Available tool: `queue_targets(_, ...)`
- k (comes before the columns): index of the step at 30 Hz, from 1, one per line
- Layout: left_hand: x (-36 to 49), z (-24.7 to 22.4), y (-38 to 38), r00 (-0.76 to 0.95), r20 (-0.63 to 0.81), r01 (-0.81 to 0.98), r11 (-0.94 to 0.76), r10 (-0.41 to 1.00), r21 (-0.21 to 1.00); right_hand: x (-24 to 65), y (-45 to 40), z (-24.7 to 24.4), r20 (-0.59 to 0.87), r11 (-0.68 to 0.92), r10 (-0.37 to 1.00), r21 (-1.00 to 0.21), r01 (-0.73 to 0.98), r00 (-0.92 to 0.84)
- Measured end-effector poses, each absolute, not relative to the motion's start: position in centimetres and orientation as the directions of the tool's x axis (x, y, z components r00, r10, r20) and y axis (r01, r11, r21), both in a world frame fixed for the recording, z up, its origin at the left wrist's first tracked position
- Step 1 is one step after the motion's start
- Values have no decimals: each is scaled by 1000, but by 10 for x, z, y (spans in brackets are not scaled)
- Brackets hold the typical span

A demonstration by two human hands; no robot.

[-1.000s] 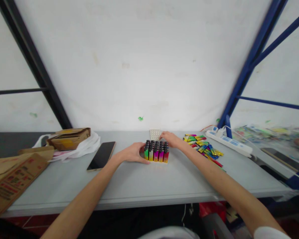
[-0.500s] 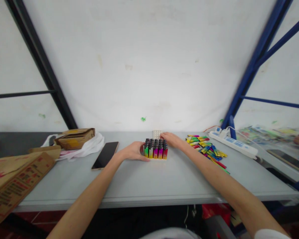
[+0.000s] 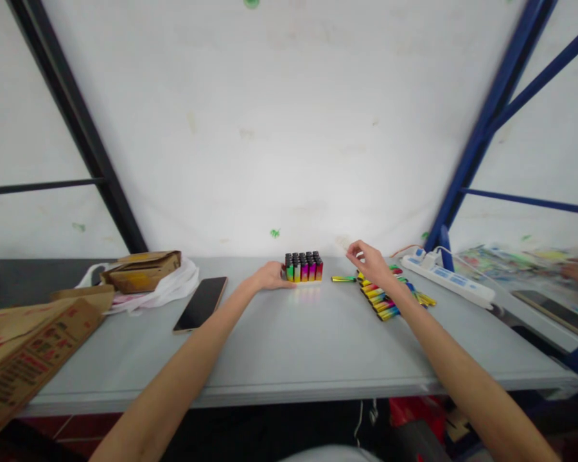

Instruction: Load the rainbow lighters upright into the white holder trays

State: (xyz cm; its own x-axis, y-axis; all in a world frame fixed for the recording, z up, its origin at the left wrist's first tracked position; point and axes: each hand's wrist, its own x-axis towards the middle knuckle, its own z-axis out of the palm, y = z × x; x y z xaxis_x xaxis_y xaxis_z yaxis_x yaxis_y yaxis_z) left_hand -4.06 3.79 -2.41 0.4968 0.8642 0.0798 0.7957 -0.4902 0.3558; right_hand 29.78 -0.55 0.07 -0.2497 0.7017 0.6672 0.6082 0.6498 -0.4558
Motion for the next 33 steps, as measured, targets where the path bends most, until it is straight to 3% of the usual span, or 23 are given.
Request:
queue_targets(6,-16,-30,48,414,100,856,-424,905,295,272,-71,13,559,658,719,-355,664,-412)
queue_targets(10,-21,-28,35,370,86,900,-380,925,214,246,-101,-1,471,695,710,-352,627,-523)
queue_targets(14,-31,-19,17,381,86,898,-390,921,201,226,-104,-20,395,687,725,-474,551,-564)
queue_targets(16,-35,-16,4,395,95,889,-406,914,212,225,-95,-23,365,637,760,-582,506,-537)
queue_targets(18,-34,-13,-12,408,101,880,-420,907,220,234,-80,-22,368,594,798,-616,517,-478)
queue_targets(19,-31,-13,-21,421,94,878,-431,902,209,241,-70,-20,397,587,809,-579,566,-433)
queue_targets(22,-15,-11,-46,476,45,859,-475,879,189,266,-35,-18,460,551,798,-300,778,-388)
queue_targets(26,15,-12,-66,529,41,830,-527,848,183,288,-2,-28,331,401,871,-52,915,-363)
queue_targets(30,22,-16,-61,545,98,816,-554,833,168,293,7,-35,313,407,876,-68,911,-367)
queue_targets(33,7,-20,-50,607,103,752,-611,788,246,291,4,-30,365,450,865,-261,854,-344)
